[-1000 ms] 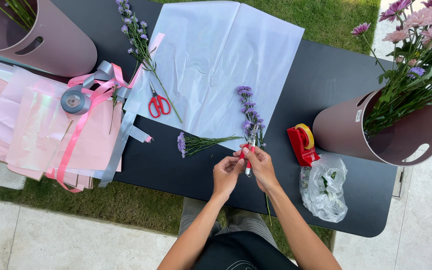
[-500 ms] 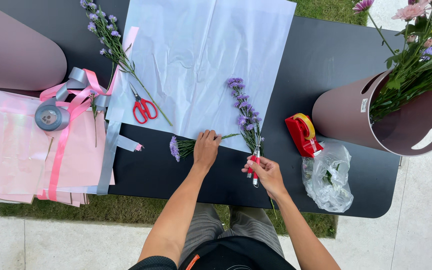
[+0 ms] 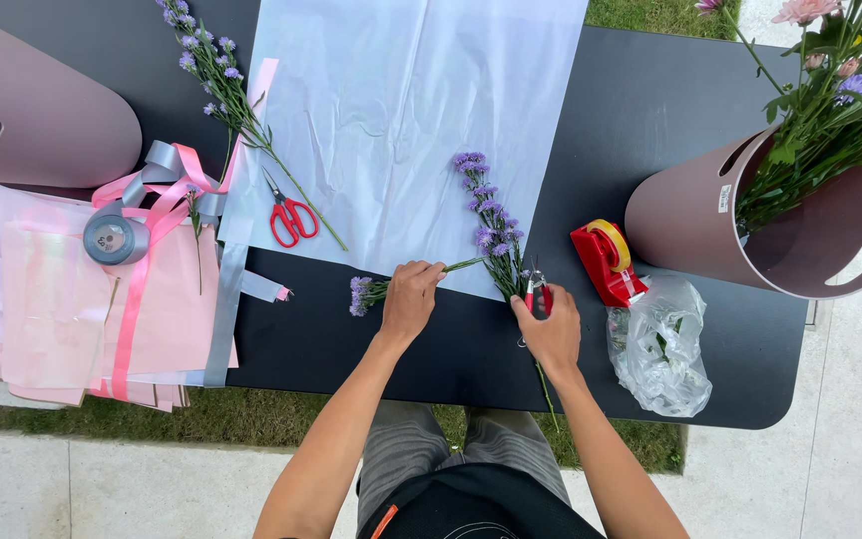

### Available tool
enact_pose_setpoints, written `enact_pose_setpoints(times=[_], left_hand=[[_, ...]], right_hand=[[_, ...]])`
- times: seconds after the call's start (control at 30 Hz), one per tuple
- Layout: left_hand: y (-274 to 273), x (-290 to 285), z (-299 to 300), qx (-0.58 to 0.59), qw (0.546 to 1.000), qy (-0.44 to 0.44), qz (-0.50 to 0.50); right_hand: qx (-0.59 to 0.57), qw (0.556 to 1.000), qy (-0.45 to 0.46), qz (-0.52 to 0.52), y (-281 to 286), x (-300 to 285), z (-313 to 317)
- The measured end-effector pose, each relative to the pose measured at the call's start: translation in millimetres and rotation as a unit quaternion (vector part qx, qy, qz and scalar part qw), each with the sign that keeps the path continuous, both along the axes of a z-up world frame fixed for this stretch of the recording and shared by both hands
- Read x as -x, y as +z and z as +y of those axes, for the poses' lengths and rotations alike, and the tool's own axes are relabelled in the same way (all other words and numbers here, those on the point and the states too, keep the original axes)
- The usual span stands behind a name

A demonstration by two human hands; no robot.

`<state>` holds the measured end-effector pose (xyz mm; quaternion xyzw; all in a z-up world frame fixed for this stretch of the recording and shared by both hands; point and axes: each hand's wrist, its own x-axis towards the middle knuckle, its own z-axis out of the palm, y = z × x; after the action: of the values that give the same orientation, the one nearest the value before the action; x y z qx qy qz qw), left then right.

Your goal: The person trims the stems of purple flowers using shears and assembles them into a bunch by hand on a table.

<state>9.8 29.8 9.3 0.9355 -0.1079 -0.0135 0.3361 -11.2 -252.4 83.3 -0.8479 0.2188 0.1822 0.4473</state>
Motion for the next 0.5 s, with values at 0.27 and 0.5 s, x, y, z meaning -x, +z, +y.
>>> enact_pose_setpoints(times=[0.27,0.5], left_hand=[[47,3,-8,0.366,0.904,0.154,0.156],[97,4,-16,0.403,0.867,0.195,0.221]], right_hand=[[0.37,0.914,0.145,-0.084,-76,1,-26],[0.288,0.942,0.135,-0.106,-74,4,-33]])
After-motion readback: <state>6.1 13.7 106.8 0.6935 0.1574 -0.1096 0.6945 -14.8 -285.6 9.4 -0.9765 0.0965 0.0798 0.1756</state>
